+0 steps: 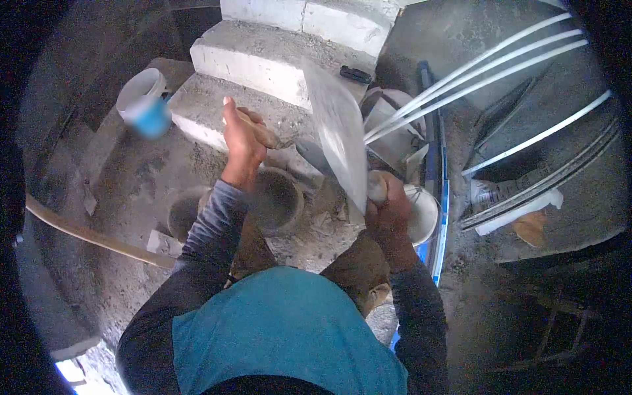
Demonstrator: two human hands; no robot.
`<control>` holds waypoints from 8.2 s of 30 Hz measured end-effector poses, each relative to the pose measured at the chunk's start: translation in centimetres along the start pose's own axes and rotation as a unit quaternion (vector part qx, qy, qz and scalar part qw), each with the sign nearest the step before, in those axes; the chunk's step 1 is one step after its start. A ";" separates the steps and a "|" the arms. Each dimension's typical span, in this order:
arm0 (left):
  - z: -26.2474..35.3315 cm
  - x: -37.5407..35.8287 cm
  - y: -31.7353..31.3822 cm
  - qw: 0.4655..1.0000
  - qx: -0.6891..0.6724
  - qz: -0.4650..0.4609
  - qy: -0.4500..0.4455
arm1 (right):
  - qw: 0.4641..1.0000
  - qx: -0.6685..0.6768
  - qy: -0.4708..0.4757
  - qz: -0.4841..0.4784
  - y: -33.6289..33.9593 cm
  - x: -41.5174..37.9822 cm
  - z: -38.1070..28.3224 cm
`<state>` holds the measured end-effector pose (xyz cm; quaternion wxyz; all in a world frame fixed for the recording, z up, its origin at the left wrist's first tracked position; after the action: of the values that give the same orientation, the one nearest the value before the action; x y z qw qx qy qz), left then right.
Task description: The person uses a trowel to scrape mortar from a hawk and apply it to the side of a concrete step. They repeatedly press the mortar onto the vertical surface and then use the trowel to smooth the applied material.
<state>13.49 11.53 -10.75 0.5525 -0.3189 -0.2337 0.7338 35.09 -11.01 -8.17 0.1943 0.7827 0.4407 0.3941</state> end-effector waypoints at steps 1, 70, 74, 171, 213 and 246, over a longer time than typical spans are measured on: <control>0.0 0.0 0.0 1.000 -0.001 0.001 0.000 | 0.997 0.052 0.041 0.034 -0.8 -0.5 2.2; -26.2 12.7 2.3 0.802 0.590 0.024 -0.094 | 0.905 -0.099 -0.236 -0.339 -12.5 -8.3 11.9; -25.8 12.9 2.6 0.804 0.583 -0.027 -0.116 | 0.854 -0.138 -0.298 -0.405 -11.1 -8.9 10.8; -26.1 12.5 2.1 0.795 0.584 -0.054 -0.156 | 0.857 -0.115 -0.308 -0.398 -10.4 -9.7 9.5; -25.3 11.0 1.2 0.818 0.559 -0.057 -0.123 | 0.891 -0.120 -0.281 -0.335 -13.7 -9.1 10.3; -24.9 10.4 1.0 0.788 0.593 -0.030 -0.166 | 0.875 -0.126 -0.313 -0.347 -11.8 -9.5 8.7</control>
<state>28.97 21.01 -30.81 0.6072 0.2048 0.1496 0.7530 32.77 -12.32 -25.41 0.5431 0.6307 0.5472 0.0880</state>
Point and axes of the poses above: each hand's wrist, its own x-axis towards the middle knuckle, its own y-axis out of the back of the hand, z = x × y, the point moved 2 cm from there along x, towards the middle knuckle
